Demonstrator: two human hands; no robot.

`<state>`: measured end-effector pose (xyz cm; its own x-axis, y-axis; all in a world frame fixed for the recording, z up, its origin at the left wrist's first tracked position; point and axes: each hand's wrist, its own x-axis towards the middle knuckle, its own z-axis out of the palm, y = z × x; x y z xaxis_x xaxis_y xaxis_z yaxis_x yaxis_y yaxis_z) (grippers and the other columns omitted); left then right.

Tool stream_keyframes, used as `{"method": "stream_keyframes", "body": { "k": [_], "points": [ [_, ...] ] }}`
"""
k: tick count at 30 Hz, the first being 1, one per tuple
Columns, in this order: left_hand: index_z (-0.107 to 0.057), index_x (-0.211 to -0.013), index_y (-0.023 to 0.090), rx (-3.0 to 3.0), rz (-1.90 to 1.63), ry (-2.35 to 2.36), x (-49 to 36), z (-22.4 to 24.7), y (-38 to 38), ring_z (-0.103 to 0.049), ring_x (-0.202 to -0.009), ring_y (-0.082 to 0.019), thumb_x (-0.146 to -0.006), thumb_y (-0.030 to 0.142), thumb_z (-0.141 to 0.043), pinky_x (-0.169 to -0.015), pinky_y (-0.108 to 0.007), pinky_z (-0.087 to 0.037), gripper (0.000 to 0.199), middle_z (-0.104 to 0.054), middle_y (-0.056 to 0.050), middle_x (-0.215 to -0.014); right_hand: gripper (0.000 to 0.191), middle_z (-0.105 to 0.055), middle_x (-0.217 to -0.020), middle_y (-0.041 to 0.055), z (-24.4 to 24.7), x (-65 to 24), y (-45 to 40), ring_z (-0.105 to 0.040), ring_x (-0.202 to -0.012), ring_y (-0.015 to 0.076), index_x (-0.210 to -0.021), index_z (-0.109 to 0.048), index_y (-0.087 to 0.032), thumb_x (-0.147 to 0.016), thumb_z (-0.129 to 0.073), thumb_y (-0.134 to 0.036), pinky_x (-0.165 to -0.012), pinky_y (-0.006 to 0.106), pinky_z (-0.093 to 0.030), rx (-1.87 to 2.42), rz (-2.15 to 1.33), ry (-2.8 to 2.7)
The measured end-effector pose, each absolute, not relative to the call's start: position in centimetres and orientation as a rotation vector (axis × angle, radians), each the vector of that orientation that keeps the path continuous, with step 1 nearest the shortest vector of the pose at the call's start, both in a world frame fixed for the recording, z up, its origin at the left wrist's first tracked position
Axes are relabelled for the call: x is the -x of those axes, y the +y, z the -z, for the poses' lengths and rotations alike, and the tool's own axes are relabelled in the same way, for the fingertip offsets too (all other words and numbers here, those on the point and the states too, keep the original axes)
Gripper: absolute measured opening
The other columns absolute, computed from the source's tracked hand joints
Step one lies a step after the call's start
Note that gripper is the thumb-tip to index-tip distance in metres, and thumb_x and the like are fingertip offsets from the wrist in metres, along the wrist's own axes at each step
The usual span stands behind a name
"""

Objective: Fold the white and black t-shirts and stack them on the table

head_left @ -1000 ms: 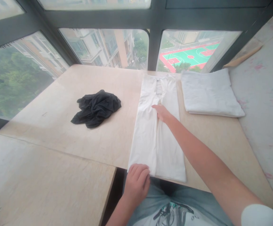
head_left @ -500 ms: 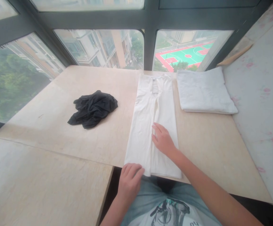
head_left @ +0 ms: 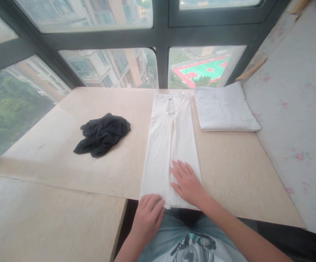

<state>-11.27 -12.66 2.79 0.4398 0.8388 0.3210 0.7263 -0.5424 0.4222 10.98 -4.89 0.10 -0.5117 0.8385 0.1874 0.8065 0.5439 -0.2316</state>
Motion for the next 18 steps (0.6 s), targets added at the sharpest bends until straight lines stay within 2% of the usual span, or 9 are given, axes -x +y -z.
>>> {"method": "stream_keyframes", "body": {
  "k": [6, 10, 13, 16, 18],
  "points": [
    [-0.063, -0.102, 0.019, -2.476, -0.621, 1.228, 9.9, -4.0, -12.9, -0.057, -0.092, -0.021, -0.091, 0.019, -0.054, -0.081, -0.037, -0.046, 0.014, -0.065, -0.009, -0.102, 0.054, -0.036, -0.156, 0.0122, -0.7, -13.0, -6.2, -0.029, -0.146, 0.0305, -0.144, -0.049, -0.016, -0.094, -0.051, -0.036, -0.116, 0.054, -0.030, 1.302, -0.205, -2.480],
    [-0.062, -0.102, 0.019, -2.432, -0.662, 1.205, 9.4, -3.8, -12.8, -0.058, -0.091, -0.021, -0.090, 0.014, -0.053, -0.080, -0.036, -0.046, 0.016, -0.065, -0.008, -0.102, 0.052, -0.048, -0.147, 0.0138, -0.6, -14.2, -5.2, -0.040, -0.139, 0.0273, -0.143, -0.048, -0.016, -0.094, -0.050, -0.034, -0.113, 0.051, -0.039, 1.273, -0.324, -2.392],
    [-0.062, -0.103, 0.020, -2.385, -0.704, 1.228, 9.2, -3.4, -12.5, -0.058, -0.092, -0.020, -0.090, 0.011, -0.051, -0.081, -0.036, -0.046, 0.019, -0.065, -0.007, -0.102, 0.046, -0.051, -0.143, 0.0133, -0.6, -14.4, 0.2, -0.047, -0.134, 0.0223, -0.140, -0.050, -0.016, -0.097, -0.038, -0.026, -0.112, 0.046, -0.043, 1.350, -0.383, -2.216],
    [-0.062, -0.103, 0.019, -2.350, -0.714, 1.251, 9.1, -3.1, -12.1, -0.058, -0.093, -0.020, -0.090, 0.010, -0.050, -0.082, -0.036, -0.047, 0.020, -0.065, -0.007, -0.102, 0.047, -0.049, -0.145, 0.0165, -0.8, -13.6, 8.4, -0.045, -0.136, 0.0219, -0.138, -0.052, -0.011, -0.096, -0.031, -0.016, -0.115, 0.045, -0.037, 1.512, -0.332, -2.096],
    [-0.063, -0.102, 0.020, -2.327, -0.715, 1.276, 9.0, -3.0, -11.9, -0.058, -0.093, -0.020, -0.090, 0.010, -0.050, -0.081, -0.035, -0.047, 0.020, -0.065, -0.007, -0.102, 0.047, -0.048, -0.146, 0.0174, -0.9, -12.8, 13.1, -0.043, -0.137, 0.0223, -0.139, -0.050, -0.011, -0.095, -0.035, -0.015, -0.117, 0.045, -0.032, 1.597, -0.300, -2.119]
  ]
}}
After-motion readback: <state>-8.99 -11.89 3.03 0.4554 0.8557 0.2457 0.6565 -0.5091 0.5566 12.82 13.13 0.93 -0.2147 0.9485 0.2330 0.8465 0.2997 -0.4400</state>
